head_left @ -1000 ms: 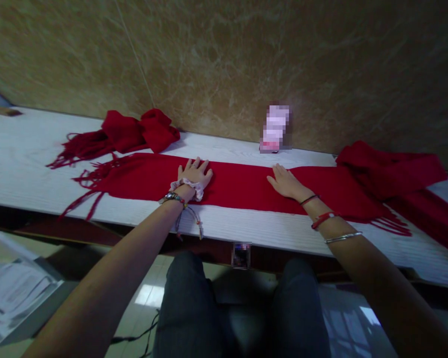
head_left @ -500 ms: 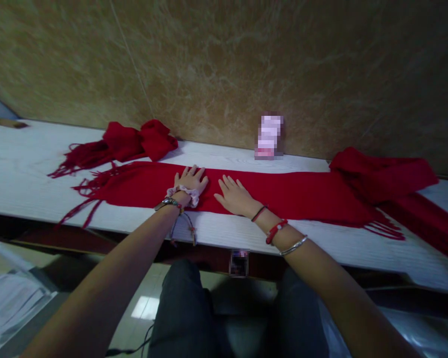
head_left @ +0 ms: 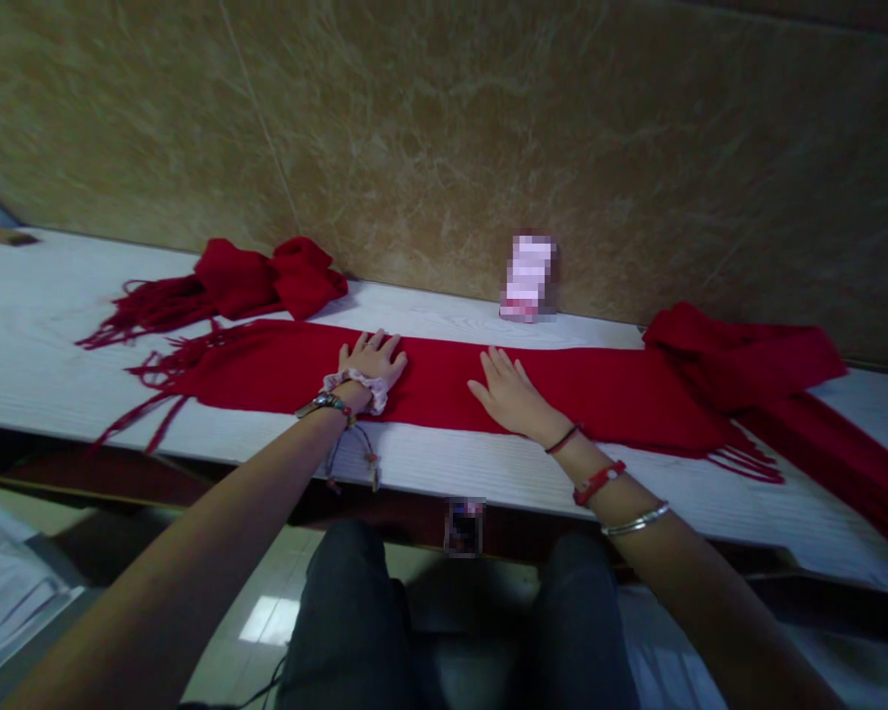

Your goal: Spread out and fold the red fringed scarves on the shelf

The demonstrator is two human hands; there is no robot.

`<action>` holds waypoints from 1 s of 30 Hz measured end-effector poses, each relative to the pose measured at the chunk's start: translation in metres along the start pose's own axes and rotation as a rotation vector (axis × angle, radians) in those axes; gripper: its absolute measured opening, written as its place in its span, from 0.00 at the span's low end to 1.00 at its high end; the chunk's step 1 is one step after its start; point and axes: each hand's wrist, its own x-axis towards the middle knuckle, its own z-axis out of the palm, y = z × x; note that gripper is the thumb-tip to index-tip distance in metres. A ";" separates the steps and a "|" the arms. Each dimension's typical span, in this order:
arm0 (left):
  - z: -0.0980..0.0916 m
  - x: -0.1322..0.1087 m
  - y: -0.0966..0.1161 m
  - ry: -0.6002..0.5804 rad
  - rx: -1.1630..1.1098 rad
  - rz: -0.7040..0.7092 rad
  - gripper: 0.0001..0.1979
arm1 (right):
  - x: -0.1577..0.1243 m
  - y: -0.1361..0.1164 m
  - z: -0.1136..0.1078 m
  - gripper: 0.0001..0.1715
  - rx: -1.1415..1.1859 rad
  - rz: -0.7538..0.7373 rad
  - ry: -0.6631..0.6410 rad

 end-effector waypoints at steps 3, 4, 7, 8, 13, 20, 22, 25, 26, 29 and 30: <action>0.001 0.000 -0.001 -0.008 -0.009 -0.008 0.25 | 0.012 -0.039 0.007 0.37 0.025 -0.131 0.024; 0.001 0.000 -0.001 -0.007 -0.013 -0.009 0.25 | 0.015 -0.047 0.010 0.37 0.024 -0.155 0.012; 0.001 0.001 -0.001 0.002 -0.021 -0.014 0.25 | 0.015 -0.053 0.016 0.36 0.015 -0.187 -0.049; 0.001 0.001 -0.001 0.007 -0.020 -0.013 0.25 | 0.012 -0.048 0.017 0.36 0.010 -0.188 -0.064; 0.002 0.000 -0.001 0.023 -0.005 -0.005 0.25 | -0.013 0.002 0.006 0.36 -0.069 -0.106 -0.094; 0.003 0.001 -0.002 0.002 -0.012 -0.004 0.26 | -0.043 0.065 -0.013 0.38 -0.239 0.069 -0.137; 0.003 0.001 -0.001 -0.003 -0.012 -0.005 0.26 | -0.037 0.062 -0.018 0.38 -0.233 0.093 -0.128; 0.003 0.001 -0.002 -0.006 -0.008 -0.003 0.26 | -0.011 0.038 -0.021 0.37 -0.157 0.037 -0.053; 0.004 0.001 -0.002 -0.006 -0.004 0.000 0.26 | 0.001 0.028 -0.020 0.37 -0.122 0.005 -0.035; 0.004 0.002 -0.003 -0.017 0.005 0.007 0.26 | 0.031 0.004 -0.009 0.36 -0.051 -0.045 -0.040; 0.004 0.003 -0.004 -0.022 0.004 0.009 0.27 | 0.037 0.001 -0.005 0.36 -0.044 -0.045 -0.058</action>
